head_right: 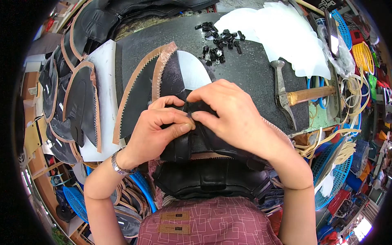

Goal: The person uses a hammer and a metal punch to drive fasteners into the sole of a black shoe. They then attach a zipper to the shoe's upper and insert a dark fabric lining into the shoe. The person continues to secure the zipper and lining using small black fasteners.

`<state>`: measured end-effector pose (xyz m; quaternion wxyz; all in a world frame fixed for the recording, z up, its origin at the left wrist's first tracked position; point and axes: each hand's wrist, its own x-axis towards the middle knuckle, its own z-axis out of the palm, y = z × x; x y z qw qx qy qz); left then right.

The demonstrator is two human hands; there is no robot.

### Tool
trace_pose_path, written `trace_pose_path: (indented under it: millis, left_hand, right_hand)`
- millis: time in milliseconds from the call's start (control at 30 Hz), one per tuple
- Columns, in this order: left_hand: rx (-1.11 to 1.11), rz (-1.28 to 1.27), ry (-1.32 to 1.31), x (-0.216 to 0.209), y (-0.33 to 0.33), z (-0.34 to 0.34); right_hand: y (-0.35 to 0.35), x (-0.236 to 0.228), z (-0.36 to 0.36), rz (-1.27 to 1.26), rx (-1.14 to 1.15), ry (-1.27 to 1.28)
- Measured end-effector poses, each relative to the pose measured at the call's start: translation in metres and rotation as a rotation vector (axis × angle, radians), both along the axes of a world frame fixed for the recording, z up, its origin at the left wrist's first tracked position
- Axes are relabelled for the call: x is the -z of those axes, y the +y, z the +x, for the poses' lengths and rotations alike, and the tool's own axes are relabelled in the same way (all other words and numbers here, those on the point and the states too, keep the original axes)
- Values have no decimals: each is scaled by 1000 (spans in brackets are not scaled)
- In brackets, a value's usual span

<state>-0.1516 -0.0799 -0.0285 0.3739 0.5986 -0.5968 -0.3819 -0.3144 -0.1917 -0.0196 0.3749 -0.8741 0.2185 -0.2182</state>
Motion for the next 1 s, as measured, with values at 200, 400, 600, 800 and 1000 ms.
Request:
trace_pose_path:
  millis: [200, 400, 600, 800, 1000]
  left_hand:
    - [60, 16, -43, -3, -1, 3]
    - [72, 21, -88, -9, -4, -8]
    - [80, 41, 24, 2, -5, -3]
    - [102, 52, -66, -5, -2, -4]
    - [47, 158, 273, -8, -4, 10]
  right_hand:
    - [-9, 10, -4, -39, -120, 88]
    - [9, 1, 16, -326, 129, -224]
    - [-3, 4, -3, -753, -128, -346]
    - [-16, -1, -5, 150, -122, 67]
    - [-16, -21, -8, 502, -77, 217]
